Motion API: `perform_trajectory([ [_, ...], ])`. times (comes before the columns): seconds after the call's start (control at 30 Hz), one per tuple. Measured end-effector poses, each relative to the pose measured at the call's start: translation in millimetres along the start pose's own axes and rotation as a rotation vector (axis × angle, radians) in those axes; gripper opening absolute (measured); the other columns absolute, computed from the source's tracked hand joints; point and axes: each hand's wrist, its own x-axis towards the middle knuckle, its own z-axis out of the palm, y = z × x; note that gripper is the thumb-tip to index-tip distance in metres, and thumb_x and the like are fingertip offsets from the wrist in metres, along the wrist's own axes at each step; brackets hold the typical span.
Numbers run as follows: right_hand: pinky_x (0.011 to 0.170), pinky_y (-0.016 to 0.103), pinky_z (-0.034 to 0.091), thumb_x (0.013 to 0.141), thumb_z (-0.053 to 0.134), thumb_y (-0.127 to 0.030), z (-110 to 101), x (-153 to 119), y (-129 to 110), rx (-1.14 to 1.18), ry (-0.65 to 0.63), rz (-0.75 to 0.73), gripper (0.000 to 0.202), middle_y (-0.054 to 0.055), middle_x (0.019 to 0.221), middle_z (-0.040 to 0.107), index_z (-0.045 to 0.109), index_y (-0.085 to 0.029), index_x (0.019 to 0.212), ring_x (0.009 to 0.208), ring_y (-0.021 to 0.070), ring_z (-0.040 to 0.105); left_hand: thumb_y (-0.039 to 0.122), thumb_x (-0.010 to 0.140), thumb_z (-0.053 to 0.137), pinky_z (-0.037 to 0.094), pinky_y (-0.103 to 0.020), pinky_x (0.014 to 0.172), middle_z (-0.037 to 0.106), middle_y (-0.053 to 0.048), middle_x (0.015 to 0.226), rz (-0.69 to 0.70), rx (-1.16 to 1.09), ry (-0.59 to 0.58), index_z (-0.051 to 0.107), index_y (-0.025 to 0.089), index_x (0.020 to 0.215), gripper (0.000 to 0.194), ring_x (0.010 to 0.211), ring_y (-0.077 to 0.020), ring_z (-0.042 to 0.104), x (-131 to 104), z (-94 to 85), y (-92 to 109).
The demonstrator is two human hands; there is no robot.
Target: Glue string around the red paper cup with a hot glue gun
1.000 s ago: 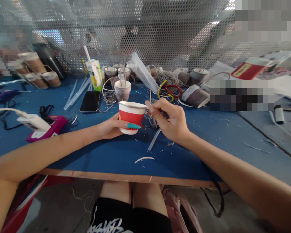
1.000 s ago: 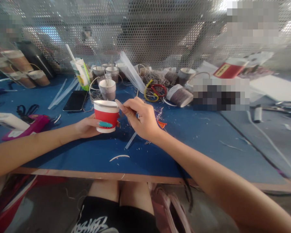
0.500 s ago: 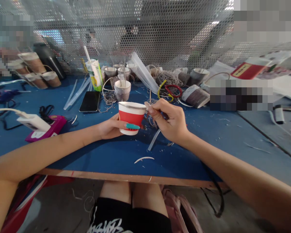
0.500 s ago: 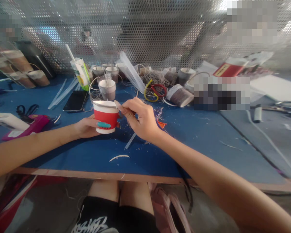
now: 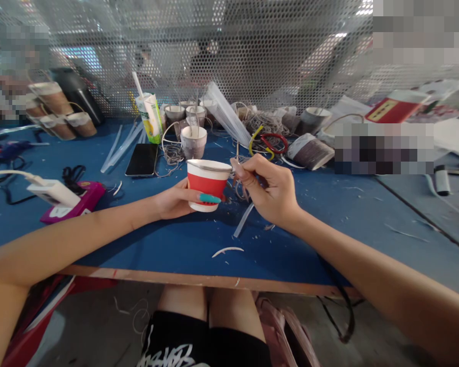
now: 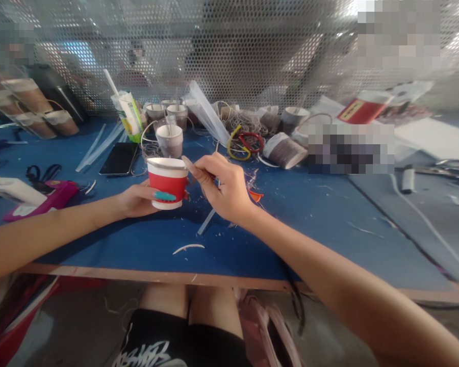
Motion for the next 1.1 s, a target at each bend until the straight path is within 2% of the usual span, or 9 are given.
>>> perform_trajectory([
  [0.27, 0.062, 0.028, 0.039, 0.097, 0.055, -0.024, -0.1, -0.4, 1.8, -0.020, -0.014, -0.011, 0.027, -0.003, 0.061, 0.049, 0.052, -0.020, 0.070, 0.058, 0.0097, 0.043, 0.021, 0.063, 0.083, 0.056, -0.027, 0.083, 0.077, -0.008, 0.093, -0.010, -0.026, -0.039, 0.071, 0.013, 0.106, 0.046, 0.091, -0.0191, 0.072, 0.1, -0.7, -0.2],
  [0.53, 0.063, 0.028, 0.041, 0.097, 0.056, -0.021, -1.8, 0.9, -5.2, 0.002, 0.062, -0.056, 0.029, -0.004, 0.058, 0.049, 0.049, -0.020, 0.069, 0.056, 0.0092, 0.044, 0.017, 0.063, 0.081, 0.057, -0.028, 0.083, 0.077, -0.007, 0.093, 0.011, 0.010, 0.029, 0.071, 0.014, 0.105, 0.044, 0.089, -0.0189, 0.072, 0.8, 0.6, -0.7],
  [0.87, 0.062, 0.027, 0.041, 0.096, 0.056, -0.016, -0.2, 0.1, -5.1, -0.007, 0.098, -0.113, 0.028, -0.004, 0.059, 0.047, 0.047, -0.020, 0.069, 0.056, 0.0084, 0.043, 0.017, 0.060, 0.083, 0.056, -0.027, 0.082, 0.077, -0.006, 0.092, 0.012, 0.002, 0.042, 0.073, 0.014, 0.102, 0.043, 0.089, -0.0183, 0.072, 1.7, 1.3, -1.0],
  [1.1, 0.059, 0.026, 0.038, 0.095, 0.056, -0.015, -1.3, 0.9, -5.1, -0.031, 0.082, -0.137, 0.027, -0.004, 0.060, 0.047, 0.047, -0.020, 0.070, 0.054, 0.0077, 0.039, 0.020, 0.063, 0.081, 0.055, -0.030, 0.085, 0.077, -0.007, 0.094, 0.022, 0.043, 0.023, 0.072, 0.015, 0.104, 0.042, 0.092, -0.0199, 0.071, 0.8, -0.5, -0.7],
])
